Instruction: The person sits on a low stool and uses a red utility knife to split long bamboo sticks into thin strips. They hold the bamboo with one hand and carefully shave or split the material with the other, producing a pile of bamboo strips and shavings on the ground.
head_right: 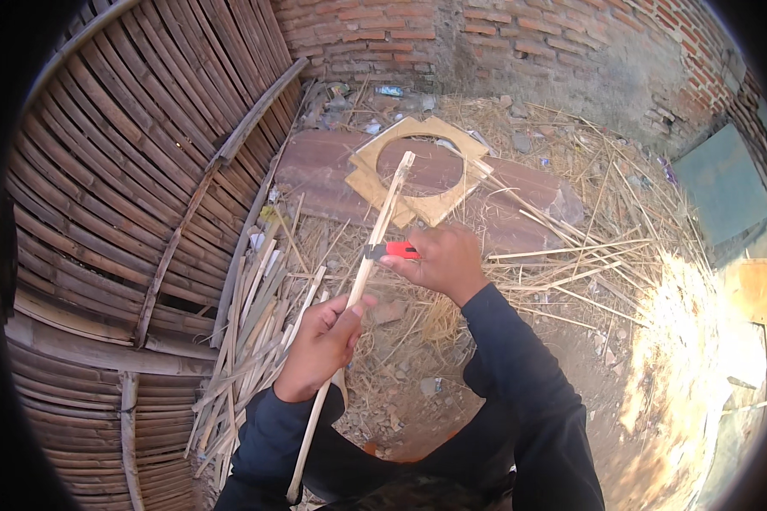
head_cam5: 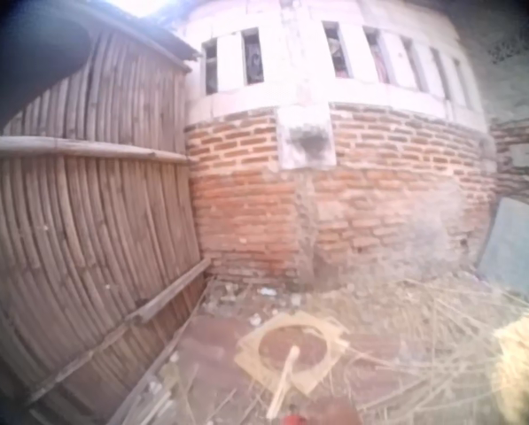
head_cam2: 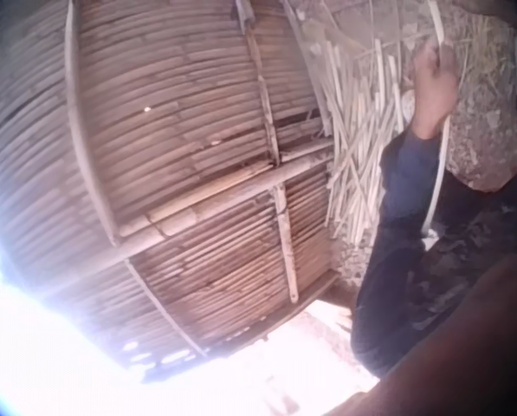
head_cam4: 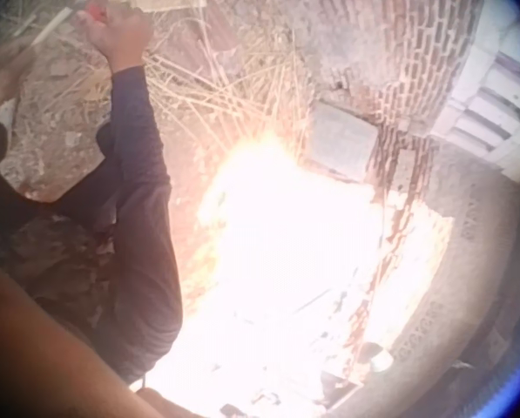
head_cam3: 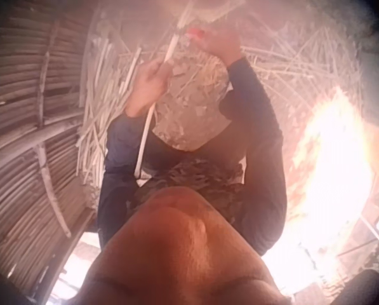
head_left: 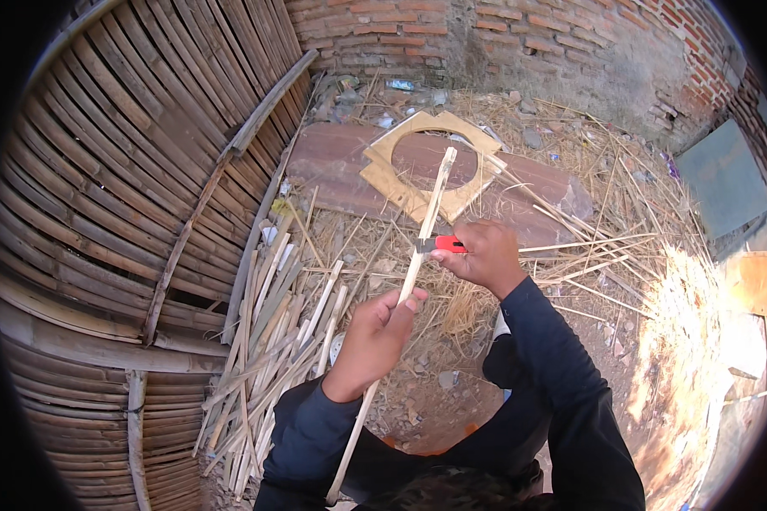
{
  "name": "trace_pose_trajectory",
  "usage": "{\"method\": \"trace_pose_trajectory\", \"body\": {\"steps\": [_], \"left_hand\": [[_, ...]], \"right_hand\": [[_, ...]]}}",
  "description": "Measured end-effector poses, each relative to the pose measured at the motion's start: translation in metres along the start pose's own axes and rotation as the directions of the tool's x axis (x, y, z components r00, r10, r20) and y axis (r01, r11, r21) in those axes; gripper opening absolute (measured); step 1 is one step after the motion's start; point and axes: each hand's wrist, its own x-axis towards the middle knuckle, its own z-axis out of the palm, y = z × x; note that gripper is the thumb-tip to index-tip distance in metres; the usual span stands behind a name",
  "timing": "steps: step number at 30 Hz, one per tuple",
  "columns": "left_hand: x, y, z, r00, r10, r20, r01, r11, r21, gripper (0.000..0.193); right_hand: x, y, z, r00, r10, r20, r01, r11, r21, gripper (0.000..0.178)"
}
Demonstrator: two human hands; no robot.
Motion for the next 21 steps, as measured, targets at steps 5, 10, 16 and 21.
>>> {"method": "trace_pose_trajectory", "body": {"steps": [5,10,16,21], "left_hand": [[0.001,-0.002,0.005,1.0,-0.009,0.004,0.009,1.0,-0.028,0.024],[-0.003,-0.023,0.023,0.994,0.005,0.106,-0.005,1.0,-0.003,0.028],[-0.005,-0.009,0.013,0.997,-0.065,0.039,0.067,0.997,-0.048,0.026],[-0.001,-0.012,0.018,0.999,0.014,0.048,-0.014,1.0,0.004,0.026]], "right_hand": [[0.001,0.006,0.003,0.983,0.181,-0.017,-0.182,0.983,-0.035,0.051],[0.001,0.067,-0.007,0.969,0.238,-0.064,-0.239,0.971,-0.013,0.052],[-0.013,0.022,-0.018,0.993,0.109,0.051,-0.114,0.989,0.094,0.051],[-0.019,-0.005,-0.021,0.987,0.07,0.143,-0.088,0.989,0.121,0.05]]}}
